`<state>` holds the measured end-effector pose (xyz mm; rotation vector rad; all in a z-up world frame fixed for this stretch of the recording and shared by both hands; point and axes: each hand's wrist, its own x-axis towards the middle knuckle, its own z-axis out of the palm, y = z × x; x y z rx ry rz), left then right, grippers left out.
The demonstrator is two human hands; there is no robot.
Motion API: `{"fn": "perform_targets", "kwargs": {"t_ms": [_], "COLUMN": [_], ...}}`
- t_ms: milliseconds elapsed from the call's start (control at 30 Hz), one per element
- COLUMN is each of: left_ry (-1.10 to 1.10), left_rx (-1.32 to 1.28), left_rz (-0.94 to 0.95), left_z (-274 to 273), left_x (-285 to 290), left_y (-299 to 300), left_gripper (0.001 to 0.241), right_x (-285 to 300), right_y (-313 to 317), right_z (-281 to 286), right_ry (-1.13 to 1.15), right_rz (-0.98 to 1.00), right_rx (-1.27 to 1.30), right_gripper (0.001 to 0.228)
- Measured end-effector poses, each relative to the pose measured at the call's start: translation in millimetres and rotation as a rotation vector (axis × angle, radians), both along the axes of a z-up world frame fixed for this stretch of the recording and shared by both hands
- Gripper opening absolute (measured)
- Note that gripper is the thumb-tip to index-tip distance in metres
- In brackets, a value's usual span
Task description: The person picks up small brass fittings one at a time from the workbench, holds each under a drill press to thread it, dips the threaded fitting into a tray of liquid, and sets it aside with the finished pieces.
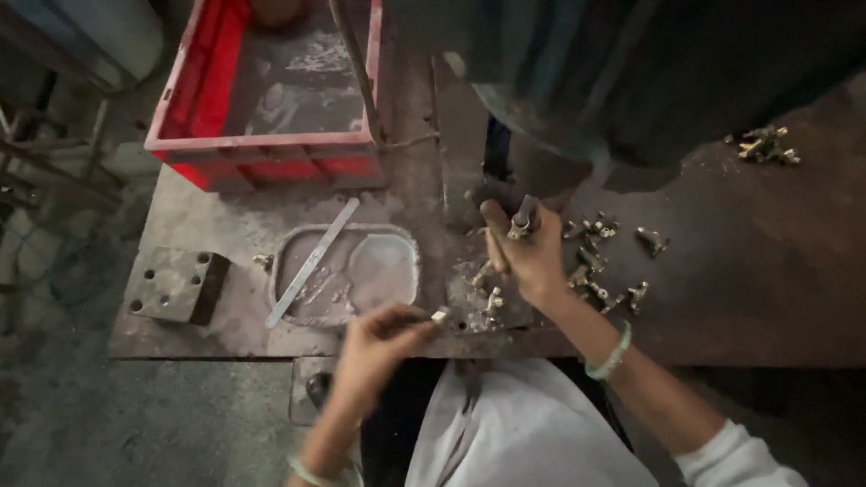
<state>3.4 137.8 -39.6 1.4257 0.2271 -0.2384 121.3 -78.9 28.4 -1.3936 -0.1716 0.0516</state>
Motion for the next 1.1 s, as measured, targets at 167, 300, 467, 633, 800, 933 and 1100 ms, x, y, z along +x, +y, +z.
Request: {"fn": "perform_targets", "kwargs": {"t_ms": [167,300,467,633,800,933,1100], "left_ry": [-0.354,-0.587,-0.523,-0.544,-0.609,-0.707,-0.616], "left_rx": [0.275,0.493,0.578,0.679,0.746,0.902,1.167], "left_rz": [0.215,0.271,0.253,0.250,0.258,0.226,0.065], "left_z": [7,7,-1,5,28,51,34], "left_x": [-28,-34,-28,-19,-8,29,46], "left_y": [-78,-96,-106,-101,-86,-97,-104], "left_gripper": [0.021,0.019,0.017,0.017,0.021,0.021,0.027], "right_x": [-5,-5,-5,0,-11,4,-4], "right_y": [6,5,2,0,13,-6,5], "right_z": [7,-1,8,-6,7,-8,12], "right_ry": [0.006,-0.026,-0.036,-0.098,0.011,-0.034,-0.063], "right_rz": [-0.021,0.040,-0.048,0.004,-0.078,-0.093,-0.109], "right_rx": [0.080,0.144,-0.008,0.104,0.074,0.026,0.032], "right_gripper": [0.019,0.018,0.027,0.041,0.026,0.029,0.018]}}
